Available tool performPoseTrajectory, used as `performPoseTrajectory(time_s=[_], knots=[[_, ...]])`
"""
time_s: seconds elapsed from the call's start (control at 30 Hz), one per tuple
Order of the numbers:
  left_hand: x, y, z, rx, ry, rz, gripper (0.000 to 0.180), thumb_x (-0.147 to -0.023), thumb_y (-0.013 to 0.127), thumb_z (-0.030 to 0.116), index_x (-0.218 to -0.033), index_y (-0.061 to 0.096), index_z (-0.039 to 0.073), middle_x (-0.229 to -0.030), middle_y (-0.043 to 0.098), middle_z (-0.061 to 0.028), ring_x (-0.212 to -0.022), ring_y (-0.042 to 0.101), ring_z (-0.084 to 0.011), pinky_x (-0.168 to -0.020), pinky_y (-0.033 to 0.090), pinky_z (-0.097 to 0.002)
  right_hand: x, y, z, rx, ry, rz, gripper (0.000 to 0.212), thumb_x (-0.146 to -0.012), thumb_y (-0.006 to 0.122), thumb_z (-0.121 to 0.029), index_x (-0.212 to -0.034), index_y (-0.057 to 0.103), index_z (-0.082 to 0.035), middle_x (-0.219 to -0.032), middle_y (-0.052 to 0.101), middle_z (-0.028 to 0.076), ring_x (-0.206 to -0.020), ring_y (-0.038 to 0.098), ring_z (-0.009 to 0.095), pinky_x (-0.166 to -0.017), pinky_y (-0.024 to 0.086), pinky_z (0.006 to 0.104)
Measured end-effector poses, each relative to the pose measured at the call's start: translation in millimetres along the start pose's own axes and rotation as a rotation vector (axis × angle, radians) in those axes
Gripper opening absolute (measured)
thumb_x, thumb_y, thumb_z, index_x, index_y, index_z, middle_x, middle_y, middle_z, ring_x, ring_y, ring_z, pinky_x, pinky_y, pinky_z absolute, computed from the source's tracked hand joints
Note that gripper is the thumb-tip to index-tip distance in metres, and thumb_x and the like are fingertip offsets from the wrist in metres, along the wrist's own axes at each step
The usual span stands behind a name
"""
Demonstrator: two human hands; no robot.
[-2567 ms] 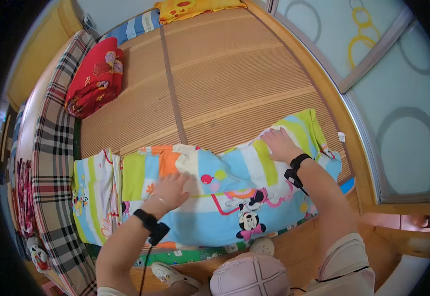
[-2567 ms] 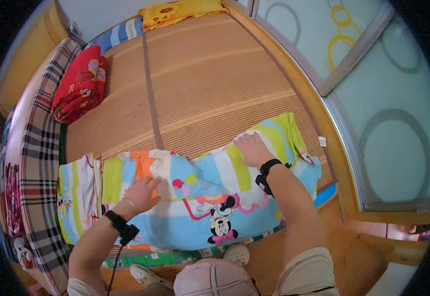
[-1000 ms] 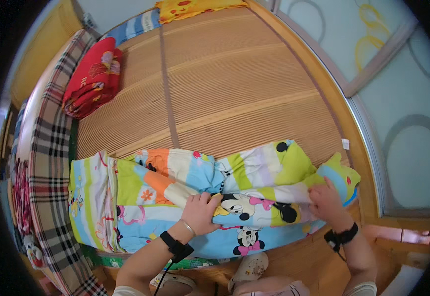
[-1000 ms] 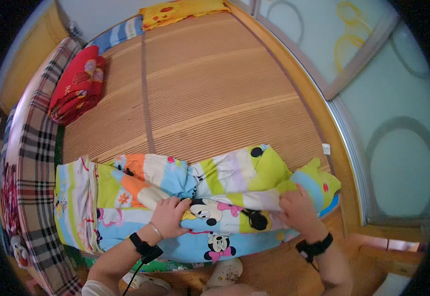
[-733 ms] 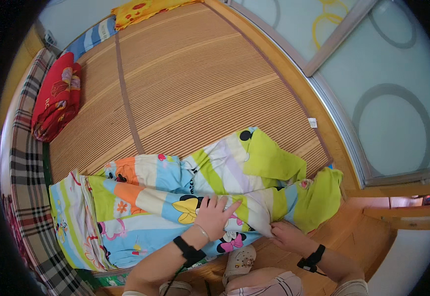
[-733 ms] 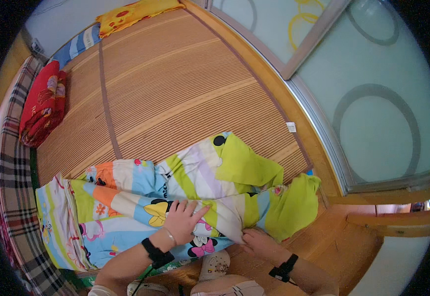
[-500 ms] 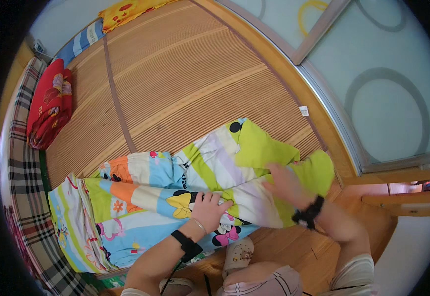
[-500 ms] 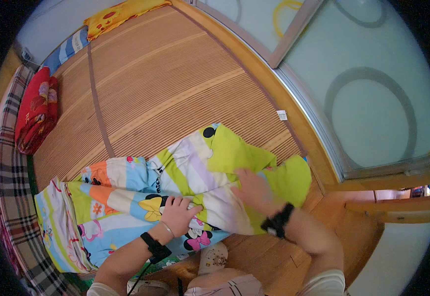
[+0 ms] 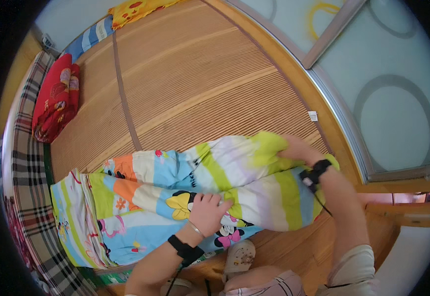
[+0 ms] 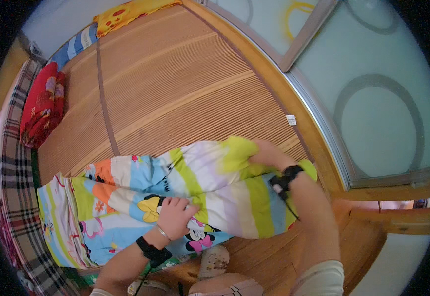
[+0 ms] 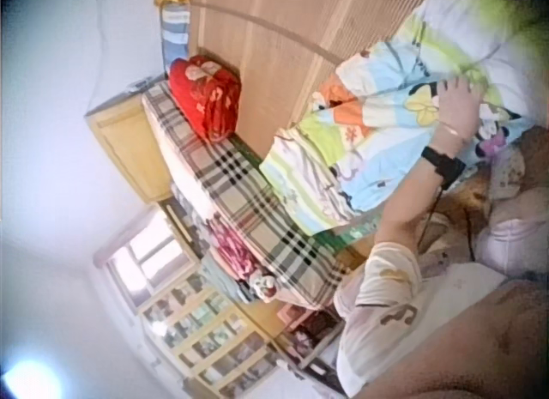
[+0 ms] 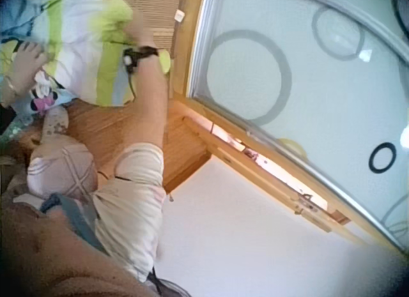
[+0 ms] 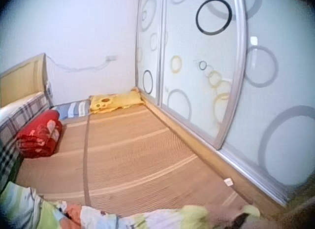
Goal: The person folds a colorful Mickey Mouse-themed blanket on a bamboo mat. They smooth and align the edges, fold the blanket in half multiple times, and finish with a compact rectangular shape.
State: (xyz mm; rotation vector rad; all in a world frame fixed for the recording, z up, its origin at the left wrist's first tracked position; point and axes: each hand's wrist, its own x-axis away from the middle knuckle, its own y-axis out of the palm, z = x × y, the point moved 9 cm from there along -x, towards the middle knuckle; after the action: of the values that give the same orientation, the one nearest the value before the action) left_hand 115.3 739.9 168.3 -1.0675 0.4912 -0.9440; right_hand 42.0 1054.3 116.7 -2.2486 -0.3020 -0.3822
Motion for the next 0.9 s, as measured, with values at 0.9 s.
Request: performPoseTrajectory(time_s=[0.9], knots=[[12,-21,-26,0.235,-0.009,0.041,0.067,-0.067,0.074,0.016,-0.130,0.054,0.015,-0.123,0.058,-0.0115,-0.115,0.056,-0.0322,-0.091,0.045,-0.0456,-9,-38,35,0.574,0.598,0.424,0.023,-0.088,0.058,-0.016,-0.103,0.070,-0.004,-0.098,0.071,0.018,-0.093,0.068,0.037,-0.083,0.055,0.0437]])
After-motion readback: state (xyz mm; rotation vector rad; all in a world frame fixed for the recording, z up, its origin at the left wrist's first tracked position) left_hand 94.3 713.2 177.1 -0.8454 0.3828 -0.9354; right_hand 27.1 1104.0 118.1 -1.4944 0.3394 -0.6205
